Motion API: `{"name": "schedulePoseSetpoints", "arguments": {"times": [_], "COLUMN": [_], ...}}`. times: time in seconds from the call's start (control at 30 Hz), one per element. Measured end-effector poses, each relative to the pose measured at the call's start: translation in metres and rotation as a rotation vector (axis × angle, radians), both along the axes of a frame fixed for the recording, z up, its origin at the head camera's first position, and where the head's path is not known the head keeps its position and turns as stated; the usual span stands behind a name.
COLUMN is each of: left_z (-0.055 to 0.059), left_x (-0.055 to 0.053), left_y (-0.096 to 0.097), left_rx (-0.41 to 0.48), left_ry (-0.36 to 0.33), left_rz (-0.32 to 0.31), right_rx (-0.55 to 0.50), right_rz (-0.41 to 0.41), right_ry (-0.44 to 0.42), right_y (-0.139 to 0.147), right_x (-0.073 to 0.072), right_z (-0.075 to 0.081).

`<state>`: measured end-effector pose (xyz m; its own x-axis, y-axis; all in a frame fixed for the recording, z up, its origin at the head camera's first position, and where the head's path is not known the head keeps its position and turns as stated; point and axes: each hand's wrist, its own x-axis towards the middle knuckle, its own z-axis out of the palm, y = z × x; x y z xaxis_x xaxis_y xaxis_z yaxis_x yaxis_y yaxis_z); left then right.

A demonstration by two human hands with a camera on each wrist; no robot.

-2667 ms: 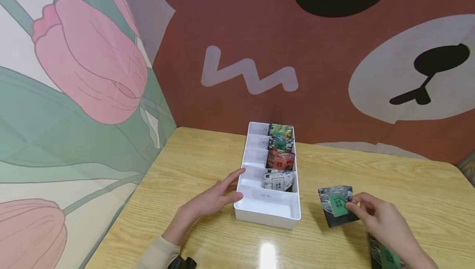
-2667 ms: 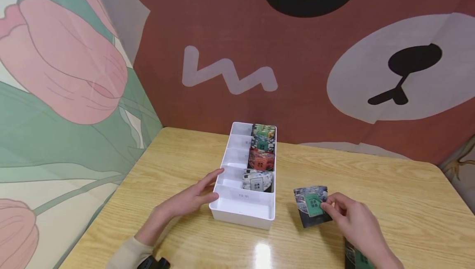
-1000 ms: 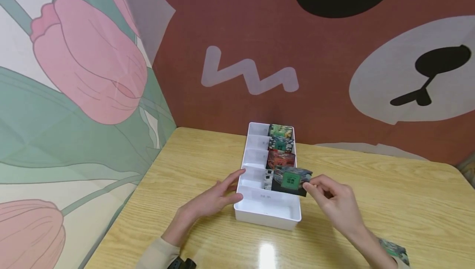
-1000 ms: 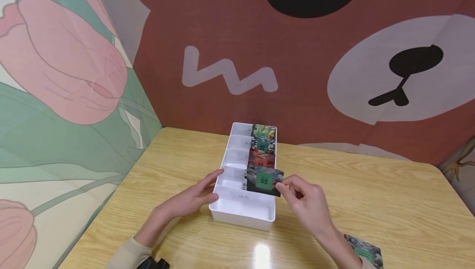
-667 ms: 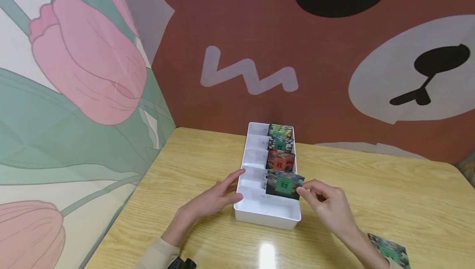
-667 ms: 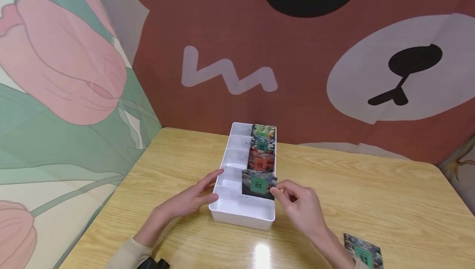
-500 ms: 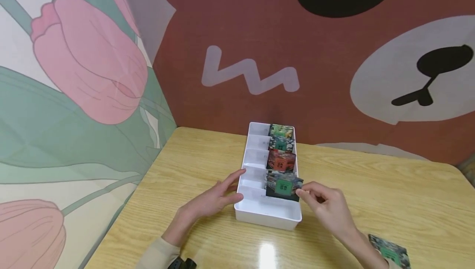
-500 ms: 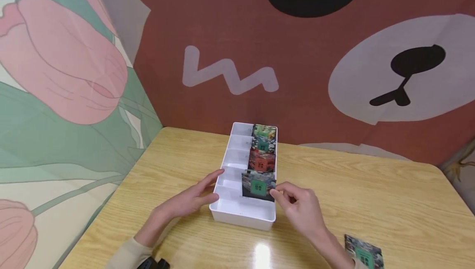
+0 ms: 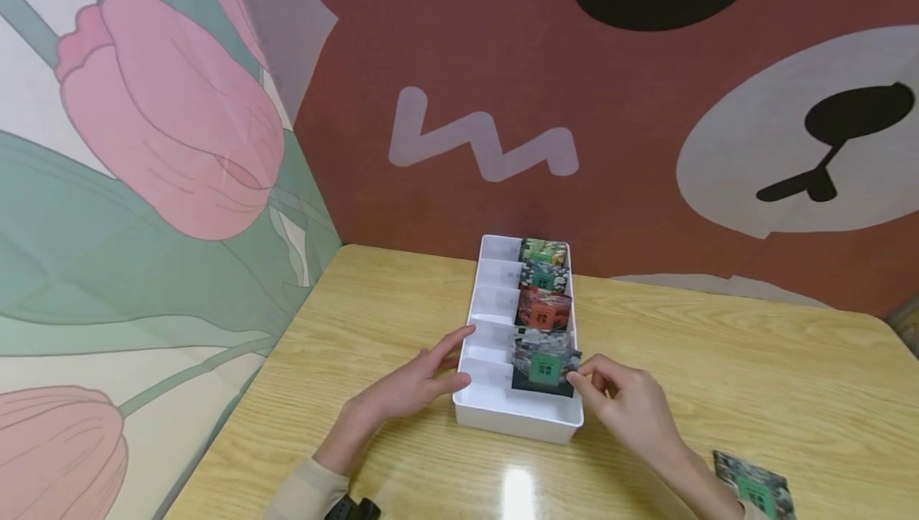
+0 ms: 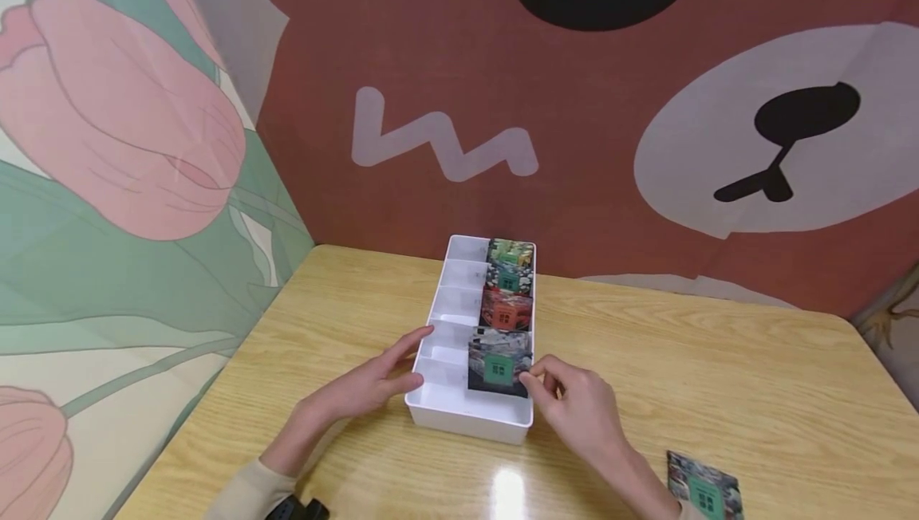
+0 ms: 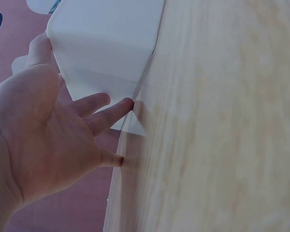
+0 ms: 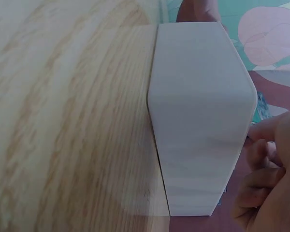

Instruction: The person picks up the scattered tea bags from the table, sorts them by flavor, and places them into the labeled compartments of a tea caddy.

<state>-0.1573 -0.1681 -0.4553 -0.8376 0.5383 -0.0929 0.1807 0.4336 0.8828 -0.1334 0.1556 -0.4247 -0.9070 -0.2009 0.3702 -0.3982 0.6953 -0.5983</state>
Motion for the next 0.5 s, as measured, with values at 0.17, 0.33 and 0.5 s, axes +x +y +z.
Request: {"name": "schedulePoseSetpoints", "arguments": {"times": [0.17, 0.33, 0.5], "left_z": [0.0010, 0.0015, 0.0012], "left_x": [0.0010, 0.0010, 0.0009], "left_y": [-0.0002, -0.0005, -0.0006], "left_rx": [-0.011, 0.000, 0.010], "left_ry": [0.007, 0.003, -0.006], "left_rz": [0.005, 0.004, 0.002], "right_rx": [0.077, 0.126, 0.127], "right_rz": [-0.013, -0.001, 0.018], "right_ry": [0.032, -0.006, -0.032], "right_y": [0.0008, 0.0009, -0.0004], "right_x": [-0.0009, -0.0019, -0.0009], "right_z": [0.0014, 0.0031, 0.0028]}}
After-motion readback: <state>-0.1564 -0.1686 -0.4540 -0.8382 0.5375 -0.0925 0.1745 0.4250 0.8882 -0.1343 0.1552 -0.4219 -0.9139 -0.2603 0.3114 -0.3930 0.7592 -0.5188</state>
